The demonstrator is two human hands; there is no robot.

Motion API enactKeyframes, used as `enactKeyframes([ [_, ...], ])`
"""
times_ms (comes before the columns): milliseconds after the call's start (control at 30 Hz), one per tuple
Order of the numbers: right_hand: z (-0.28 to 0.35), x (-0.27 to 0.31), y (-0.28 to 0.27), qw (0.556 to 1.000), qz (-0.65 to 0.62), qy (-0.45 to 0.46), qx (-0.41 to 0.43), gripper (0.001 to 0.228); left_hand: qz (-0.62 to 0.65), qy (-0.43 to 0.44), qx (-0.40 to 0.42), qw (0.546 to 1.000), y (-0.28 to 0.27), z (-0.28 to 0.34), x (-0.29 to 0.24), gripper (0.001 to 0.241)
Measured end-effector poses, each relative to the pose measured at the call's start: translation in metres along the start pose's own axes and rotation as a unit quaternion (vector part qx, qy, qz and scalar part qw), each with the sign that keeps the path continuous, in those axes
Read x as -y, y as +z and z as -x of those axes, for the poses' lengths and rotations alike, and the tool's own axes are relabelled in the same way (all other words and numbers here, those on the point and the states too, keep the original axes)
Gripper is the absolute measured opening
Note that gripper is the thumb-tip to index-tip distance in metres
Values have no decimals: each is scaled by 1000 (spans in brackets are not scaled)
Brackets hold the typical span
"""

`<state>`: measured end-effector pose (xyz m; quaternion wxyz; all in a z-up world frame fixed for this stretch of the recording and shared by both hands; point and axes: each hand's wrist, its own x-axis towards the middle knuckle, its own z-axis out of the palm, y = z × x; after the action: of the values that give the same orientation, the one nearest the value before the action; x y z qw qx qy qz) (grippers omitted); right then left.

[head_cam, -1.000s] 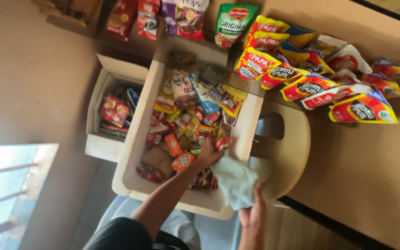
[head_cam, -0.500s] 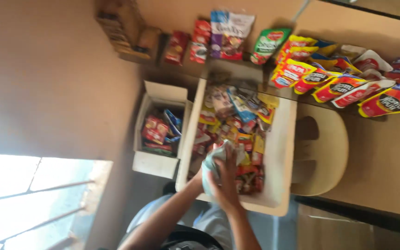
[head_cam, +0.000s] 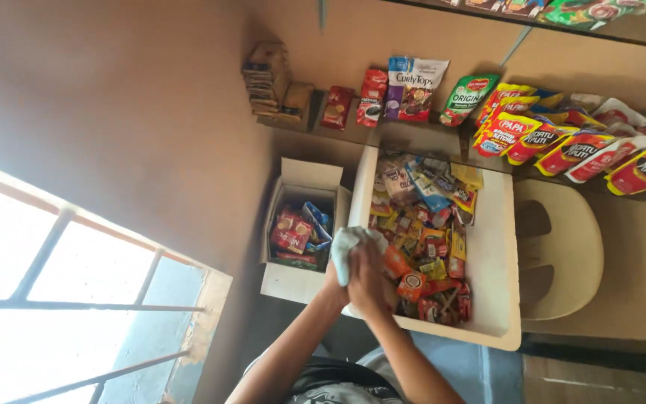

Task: Clean individual packets of food and condiments from a bin and place them on shelves.

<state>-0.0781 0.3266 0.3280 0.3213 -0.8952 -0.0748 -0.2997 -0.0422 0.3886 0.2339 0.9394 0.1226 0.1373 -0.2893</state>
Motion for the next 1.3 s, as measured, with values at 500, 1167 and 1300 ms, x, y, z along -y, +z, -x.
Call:
enactKeyframes([
  [500, -21, 60, -6, 994, -110, 15, 16, 60, -76, 34, -59, 995, 20, 13, -72, 45],
  [1167, -56, 32, 15, 995, -82, 47, 16, 64, -117, 85, 28, 989, 4, 16, -44, 31],
  [1300, -49, -8, 37, 902, -270, 316, 118, 54, -99, 49, -10, 994, 20, 28, -64, 32],
])
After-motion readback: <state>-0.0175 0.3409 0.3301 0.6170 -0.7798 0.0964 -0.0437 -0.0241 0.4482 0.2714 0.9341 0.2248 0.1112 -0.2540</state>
